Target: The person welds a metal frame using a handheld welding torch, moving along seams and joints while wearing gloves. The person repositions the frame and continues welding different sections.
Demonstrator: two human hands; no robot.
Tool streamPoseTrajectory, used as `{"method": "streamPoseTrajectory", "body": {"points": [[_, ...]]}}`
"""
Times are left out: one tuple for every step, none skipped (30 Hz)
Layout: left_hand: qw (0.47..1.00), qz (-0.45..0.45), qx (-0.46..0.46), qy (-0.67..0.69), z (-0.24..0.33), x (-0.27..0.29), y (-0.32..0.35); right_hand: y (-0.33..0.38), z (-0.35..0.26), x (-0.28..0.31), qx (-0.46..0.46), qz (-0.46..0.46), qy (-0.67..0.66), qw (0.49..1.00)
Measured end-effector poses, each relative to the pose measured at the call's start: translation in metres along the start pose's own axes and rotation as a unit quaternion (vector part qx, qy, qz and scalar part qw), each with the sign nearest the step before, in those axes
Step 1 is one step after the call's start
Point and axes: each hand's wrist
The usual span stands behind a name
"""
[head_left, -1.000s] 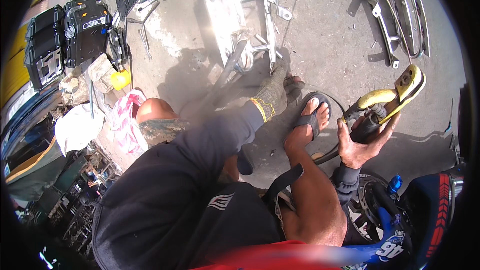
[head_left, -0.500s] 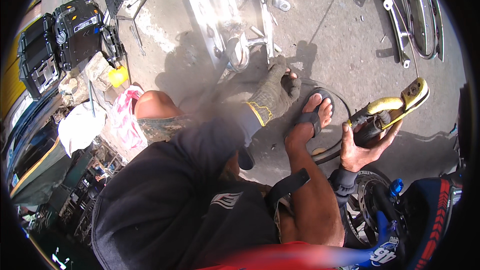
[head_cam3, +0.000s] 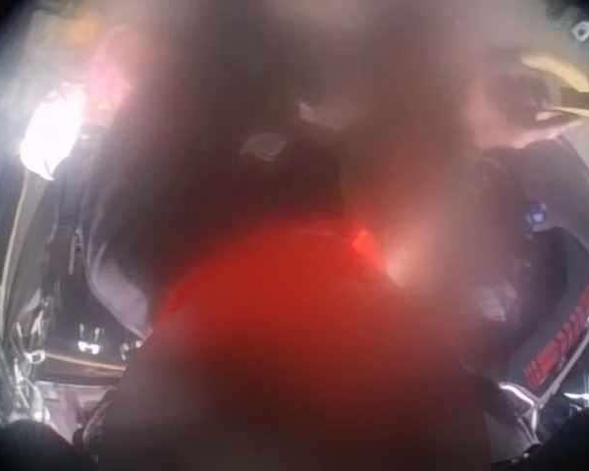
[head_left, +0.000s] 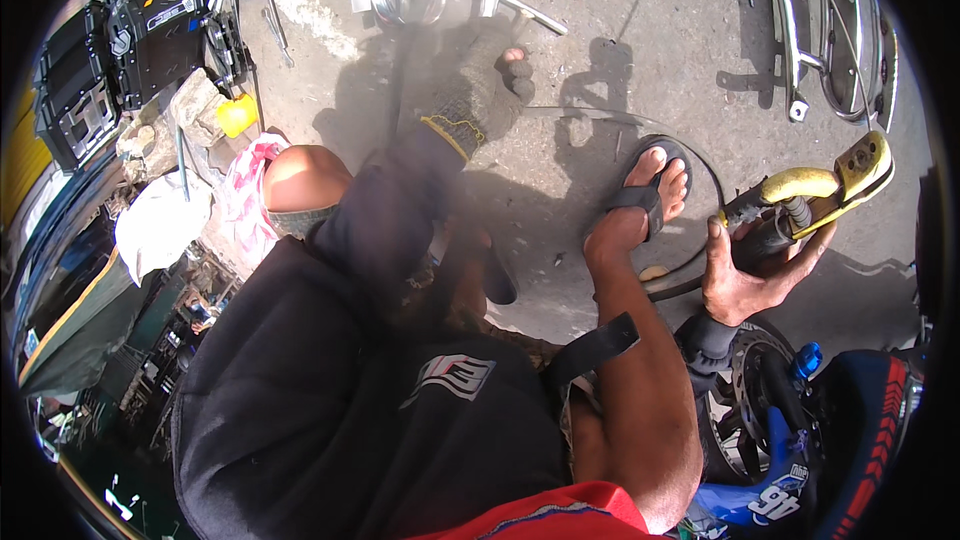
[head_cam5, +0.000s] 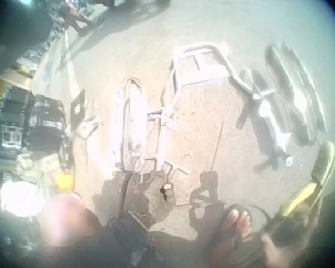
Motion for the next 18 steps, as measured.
{"method": "streamPoseTrajectory", "body": {"points": [[1.0, 0.011, -0.013, -0.014, 0.012, 0.005, -0.005, 0.002, 0.0, 0.002, -0.013, 0.001, -0.011, 1.0], [1.0, 0.008, -0.023, -0.02, 0.024, 0.01, -0.011, 0.002, 0.0, 0.003, -0.024, -0.004, -0.024, 0.999], [0.999, 0.004, -0.039, -0.025, 0.031, 0.015, -0.015, 0.003, 0.0, 0.004, -0.026, -0.002, -0.007, 1.0], [0.999, -0.013, -0.034, -0.038, 0.036, 0.02, -0.017, 0.004, 0.0, 0.005, -0.025, -0.001, -0.005, 1.0], [0.998, -0.03, -0.035, -0.05, 0.039, 0.024, -0.019, 0.004, 0.001, 0.006, -0.026, 0.0, -0.002, 1.0], [0.996, -0.023, -0.035, -0.076, 0.041, 0.025, -0.021, 0.005, 0.001, 0.006, -0.026, 0.0, -0.004, 1.0], [0.994, -0.017, -0.034, -0.101, 0.043, 0.025, -0.021, 0.005, 0.002, 0.006, -0.026, 0.001, -0.005, 1.0], [0.991, -0.005, -0.032, -0.127, 0.043, 0.024, -0.02, 0.005, 0.003, 0.007, -0.027, 0.003, -0.009, 1.0], [0.988, 0.006, -0.03, -0.152, 0.044, 0.022, -0.019, 0.005, 0.004, 0.007, -0.028, 0.0, -0.012, 1.0], [0.984, 0.0, -0.034, -0.176, 0.043, 0.019, -0.017, 0.004, 0.005, 0.009, -0.013, 0.0, 0.002, 1.0], [0.987, 0.005, -0.025, -0.158, 0.043, 0.017, -0.014, 0.003, 0.005, 0.009, 0.001, -0.002, 0.015, 1.0], [0.988, 0.022, -0.022, -0.148, 0.042, 0.015, -0.012, 0.001, 0.005, 0.011, 0.03, -0.005, 0.023, 0.999], [0.991, 0.012, -0.026, -0.128, 0.042, 0.014, -0.009, -0.001, 0.005, 0.012, 0.054, -0.006, 0.02, 0.998], [0.994, 0.001, -0.028, -0.107, 0.042, 0.013, -0.008, -0.004, 0.004, 0.014, 0.047, -0.005, 0.025, 0.999], [0.992, 0.021, -0.033, -0.117, 0.044, 0.014, -0.007, -0.006, 0.002, 0.016, 0.04, -0.003, 0.031, 0.999], [0.995, 0.017, -0.03, -0.099, 0.045, 0.015, -0.007, -0.01, -0.001, 0.019, 0.034, -0.002, 0.037, 0.999], [0.996, 0.015, -0.032, -0.083, 0.046, 0.018, -0.007, -0.013, -0.005, 0.024, 0.024, 0.001, 0.094, 0.995], [0.997, 0.011, -0.033, -0.068, 0.047, 0.021, -0.009, -0.017, -0.007, 0.025, 0.046, 0.004, 0.086, 0.995]]}}
Point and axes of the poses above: each hand's wrist, its own y-axis away from the middle knuckle, its own x-axis out of the back of the hand, z = x × y, and after that the axes turned 13 degrees about z, right-handed
